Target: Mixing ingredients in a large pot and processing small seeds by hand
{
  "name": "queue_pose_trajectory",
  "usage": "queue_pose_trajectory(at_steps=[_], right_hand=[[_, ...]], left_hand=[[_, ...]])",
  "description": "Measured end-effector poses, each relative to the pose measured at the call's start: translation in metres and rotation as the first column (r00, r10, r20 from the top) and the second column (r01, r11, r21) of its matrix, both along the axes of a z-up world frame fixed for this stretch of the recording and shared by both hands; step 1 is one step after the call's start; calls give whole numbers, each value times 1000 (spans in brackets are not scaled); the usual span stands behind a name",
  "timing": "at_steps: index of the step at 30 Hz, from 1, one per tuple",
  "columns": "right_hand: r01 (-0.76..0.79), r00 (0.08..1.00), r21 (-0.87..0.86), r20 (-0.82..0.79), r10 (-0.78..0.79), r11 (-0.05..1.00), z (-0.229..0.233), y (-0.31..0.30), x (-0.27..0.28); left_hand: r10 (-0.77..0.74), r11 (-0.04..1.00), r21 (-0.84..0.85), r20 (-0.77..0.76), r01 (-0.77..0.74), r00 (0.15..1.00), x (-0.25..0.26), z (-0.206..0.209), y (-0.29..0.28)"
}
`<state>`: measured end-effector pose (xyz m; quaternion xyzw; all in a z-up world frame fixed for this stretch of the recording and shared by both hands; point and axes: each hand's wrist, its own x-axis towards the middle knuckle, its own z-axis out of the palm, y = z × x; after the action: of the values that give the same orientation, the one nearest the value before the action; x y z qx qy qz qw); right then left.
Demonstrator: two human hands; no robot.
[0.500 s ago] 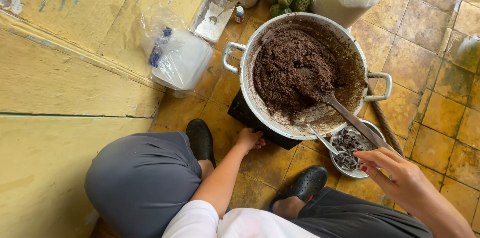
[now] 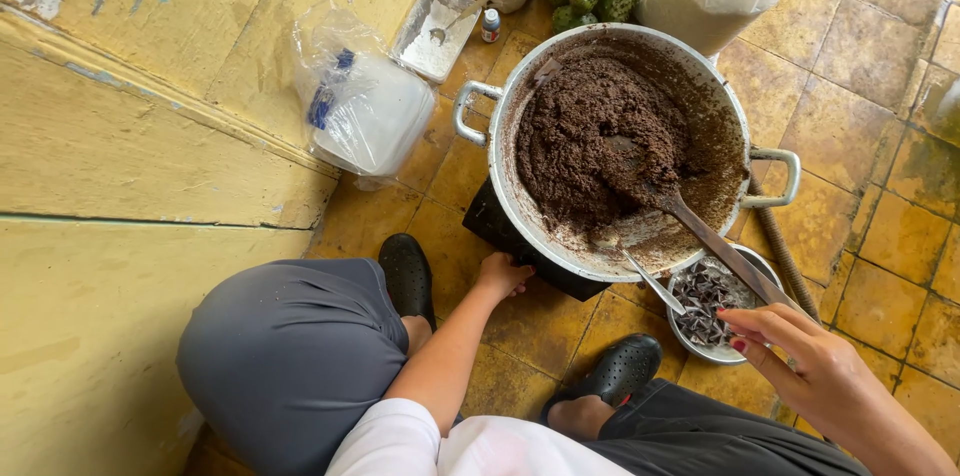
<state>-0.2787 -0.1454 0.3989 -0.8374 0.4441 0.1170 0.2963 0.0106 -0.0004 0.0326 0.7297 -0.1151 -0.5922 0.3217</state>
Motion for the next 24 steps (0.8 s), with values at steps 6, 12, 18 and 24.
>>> queue_pose_trajectory(at_steps=[6, 12, 18, 24], right_hand=[[-84, 996, -11, 10, 84, 996, -8, -1, -6], [-213, 977, -41, 8, 214, 976, -30, -15, -25], [-87, 994, -78, 60, 91, 993, -23, -20, -3], [-85, 996, -77, 30, 88, 993, -89, -38, -40]], left_hand=[[-406, 859, 314, -63, 405, 911, 69, -51, -4], [-302, 797, 603, 342, 39, 890, 176, -37, 3], [-305, 944, 205, 248, 258, 919, 223, -34, -72], [338, 932, -90, -132, -351, 932, 247, -29, -145]])
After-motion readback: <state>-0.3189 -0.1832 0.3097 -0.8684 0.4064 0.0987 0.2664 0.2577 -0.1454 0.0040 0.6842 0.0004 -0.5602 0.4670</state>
